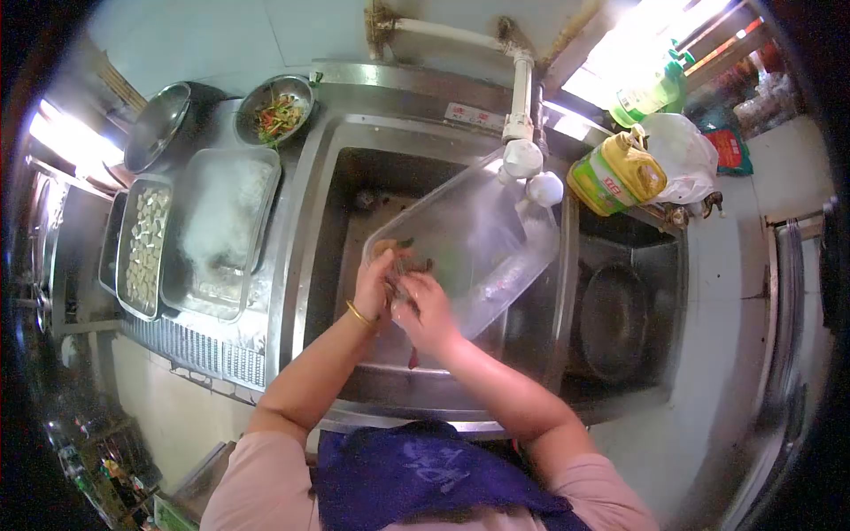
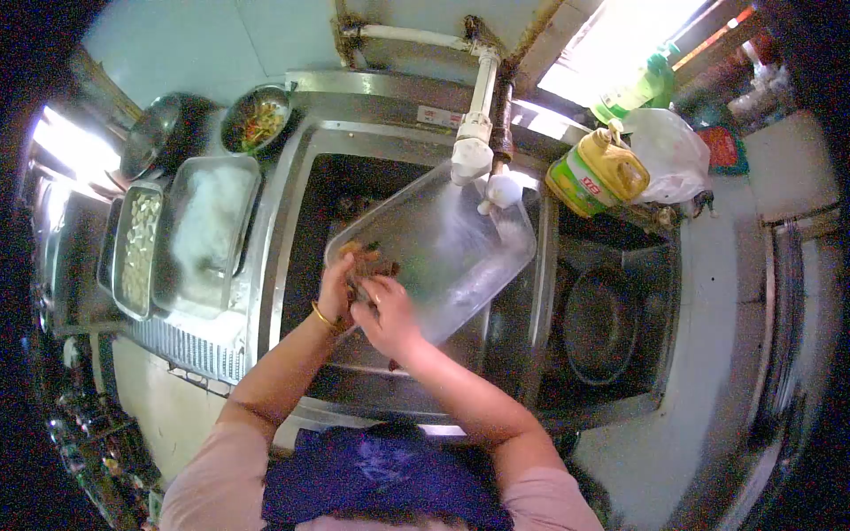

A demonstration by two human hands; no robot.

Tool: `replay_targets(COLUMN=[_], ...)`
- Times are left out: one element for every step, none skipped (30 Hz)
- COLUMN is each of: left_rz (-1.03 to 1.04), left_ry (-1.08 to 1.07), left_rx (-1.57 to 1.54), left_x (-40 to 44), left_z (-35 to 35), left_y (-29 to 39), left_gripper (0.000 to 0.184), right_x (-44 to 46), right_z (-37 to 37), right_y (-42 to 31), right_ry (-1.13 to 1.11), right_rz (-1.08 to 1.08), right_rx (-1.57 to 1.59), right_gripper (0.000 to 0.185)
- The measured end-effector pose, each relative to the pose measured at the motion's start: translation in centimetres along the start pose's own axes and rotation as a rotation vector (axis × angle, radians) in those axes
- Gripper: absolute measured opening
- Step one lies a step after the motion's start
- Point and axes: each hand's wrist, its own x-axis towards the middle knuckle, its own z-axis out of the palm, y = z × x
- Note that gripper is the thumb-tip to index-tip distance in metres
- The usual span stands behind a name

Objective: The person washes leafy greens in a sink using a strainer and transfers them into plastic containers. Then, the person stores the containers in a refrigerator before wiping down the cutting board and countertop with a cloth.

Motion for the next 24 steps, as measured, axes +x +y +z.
replay_targets(left_rz=[-0.061, -0.079, -0.084, -0.089, -0.097, -0.098, -0.141, -0.184, -0.227, -0.288, -0.351, -0.412, -0.483, -0.553, -0.626, -0.521, -0.421, -0.324, -0.103, 0.121, 0.253, 0.389, 0.447, 0.506], left_ry=[0.027, -0.001, -0.001, 0.001, 0.005, -0.005, -0.049, -0.097, -0.150, -0.164, -0.178, -0.195, -0.110, -0.019, 0.073, 0.063, 0.049, 0.031, 0.029, 0.029, 0.005, -0.002, 0.004, 0.012], left_rx=[-0.075, -0.098, -0.075, -0.053, -0.031, 0.011, -0.034, -0.074, -0.110, -0.120, -0.135, -0.151, -0.140, -0.130, -0.117, -0.069, -0.019, 0.031, 0.172, 0.311, 0.449, 0.583, 0.636, 0.690], left_x=[-0.2, 0.4, 0.2, 0.0, -0.3, -0.5, -0.5, -0.2, 0.0, -0.2, -0.5, -0.5, -0.2, -0.1, -0.1, -0.6, -1.3, -1.6, -1.3, -1.2, -1.5, -2.1, -2.8, -3.6], left_z=[-0.2, -2.1, -2.3, -2.3, -2.5, -2.8, -3.7, -4.8, -5.6, -6.3, -7.0, -7.3, -7.3, -7.4, -7.6, -7.0, -5.6, -4.7, -5.3, -6.5, -6.8, -6.5, -6.2, -5.0], left_y=[0.4, 0.1, 0.6, 1.3, 1.6, 1.4, 1.0, 0.5, 0.6, 1.3, 1.9, 2.3, 2.3, 2.5, 2.6, 3.1, 3.8, 4.1, 3.3, 2.0, 1.9, 2.2, 2.5, 3.2], left_gripper=[0.030, 0.033, 0.033, 0.033, 0.034, 0.033, 0.035, 0.036, 0.038, 0.038, 0.038, 0.038, 0.039, 0.041, 0.044, 0.047, 0.051, 0.055, 0.054, 0.054, 0.051, 0.048, 0.046, 0.043], right_x=[-1.3, -2.3, -2.8, -3.3, -3.8, -3.9, -3.6, -3.4, -3.1, -2.5, -2.0, -1.7, -1.1, -0.5, -0.1, 0.3, 0.7, 1.5, 2.2, 3.2, 4.1, 4.5, 4.8, 5.3], right_z=[-1.2, -2.4, -3.9, -5.6, -6.9, -7.9, -8.8, -9.8, -11.1, -13.5, -16.0, -18.3, -20.1, -20.9, -21.7, -22.3, -23.1, -24.3, -25.5, -26.4, -27.3, -28.0, -28.4, -28.4], right_y=[0.0, 0.1, 0.1, 0.2, 0.4, 0.7, 1.2, 2.8, 4.6, 5.5, 5.8, 5.2, 3.7, 1.6, -0.7, -2.4, -3.2, -3.6, -3.8, -4.1, -4.0, -1.9, -0.3, 0.6], right_ry=[-0.083, -0.170, -0.271, -0.373, -0.476, -0.534, -0.590, -0.631, -0.662, -0.658, -0.659, -0.656, -0.654, -0.711, -0.764, -0.808, -0.811, -0.808, -0.800, -0.789, -0.778, -0.786, -0.782, -0.778], right_rz=[-0.035, -0.072, -0.154, -0.239, -0.322, -0.300, -0.284, -0.270, -0.251, -0.166, -0.079, -0.063, -0.053, 0.000, 0.057, 0.119, 0.151, 0.186, 0.225, 0.420, 0.609, 0.568, 0.545, 0.521], right_rx=[-0.133, -0.264, -0.372, -0.478, -0.582, -0.670, -0.757, -0.927, -1.100, -1.120, -1.139, -1.026, -0.913, -0.802, -0.687, -0.571, -0.456, -0.343, -0.230, -0.143, -0.055, 0.002, 0.046, 0.092], right_gripper=[0.041, 0.043, 0.043, 0.043, 0.044, 0.037, 0.030, 0.027, 0.024, 0.023, 0.023, 0.024, 0.026, 0.027, 0.028, 0.029, 0.031, 0.032, 0.034, 0.037, 0.040, 0.041, 0.042, 0.042])
